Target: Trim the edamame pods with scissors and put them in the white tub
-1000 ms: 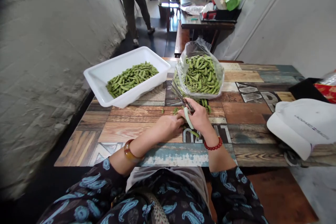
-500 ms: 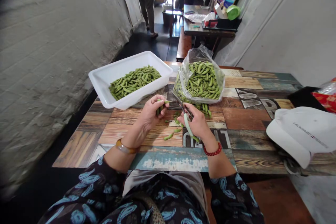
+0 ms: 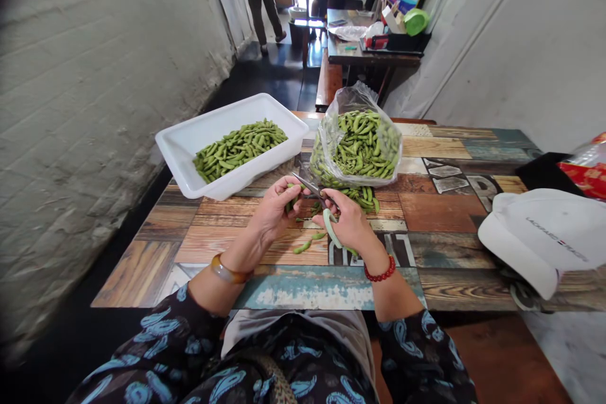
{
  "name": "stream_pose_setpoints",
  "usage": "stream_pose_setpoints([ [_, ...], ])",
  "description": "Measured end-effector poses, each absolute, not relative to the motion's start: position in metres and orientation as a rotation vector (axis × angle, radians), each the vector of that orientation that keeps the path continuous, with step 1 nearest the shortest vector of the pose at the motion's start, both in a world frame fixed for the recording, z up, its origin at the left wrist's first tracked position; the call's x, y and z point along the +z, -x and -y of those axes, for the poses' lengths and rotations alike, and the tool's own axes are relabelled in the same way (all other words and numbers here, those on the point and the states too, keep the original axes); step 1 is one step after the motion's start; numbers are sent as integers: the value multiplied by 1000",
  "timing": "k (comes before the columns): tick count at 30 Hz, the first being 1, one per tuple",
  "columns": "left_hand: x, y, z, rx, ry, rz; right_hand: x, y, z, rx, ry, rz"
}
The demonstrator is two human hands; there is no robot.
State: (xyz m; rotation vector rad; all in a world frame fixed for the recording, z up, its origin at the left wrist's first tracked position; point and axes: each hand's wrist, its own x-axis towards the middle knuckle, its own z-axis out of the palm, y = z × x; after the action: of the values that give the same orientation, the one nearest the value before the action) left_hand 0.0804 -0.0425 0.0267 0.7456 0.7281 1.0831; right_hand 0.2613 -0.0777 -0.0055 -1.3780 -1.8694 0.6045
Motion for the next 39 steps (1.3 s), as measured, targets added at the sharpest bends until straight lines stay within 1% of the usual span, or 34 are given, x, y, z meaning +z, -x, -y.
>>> stream_pose_setpoints([
  [14, 26, -83, 44, 1077, -729, -724, -9, -260, 77, 534, 1335, 1925],
  [22, 24, -83, 44, 1074, -710, -688, -6, -260, 79, 647, 1363, 1872],
  [39, 24, -82, 45, 1089, -750, -700, -9, -262, 77, 598, 1350, 1886],
])
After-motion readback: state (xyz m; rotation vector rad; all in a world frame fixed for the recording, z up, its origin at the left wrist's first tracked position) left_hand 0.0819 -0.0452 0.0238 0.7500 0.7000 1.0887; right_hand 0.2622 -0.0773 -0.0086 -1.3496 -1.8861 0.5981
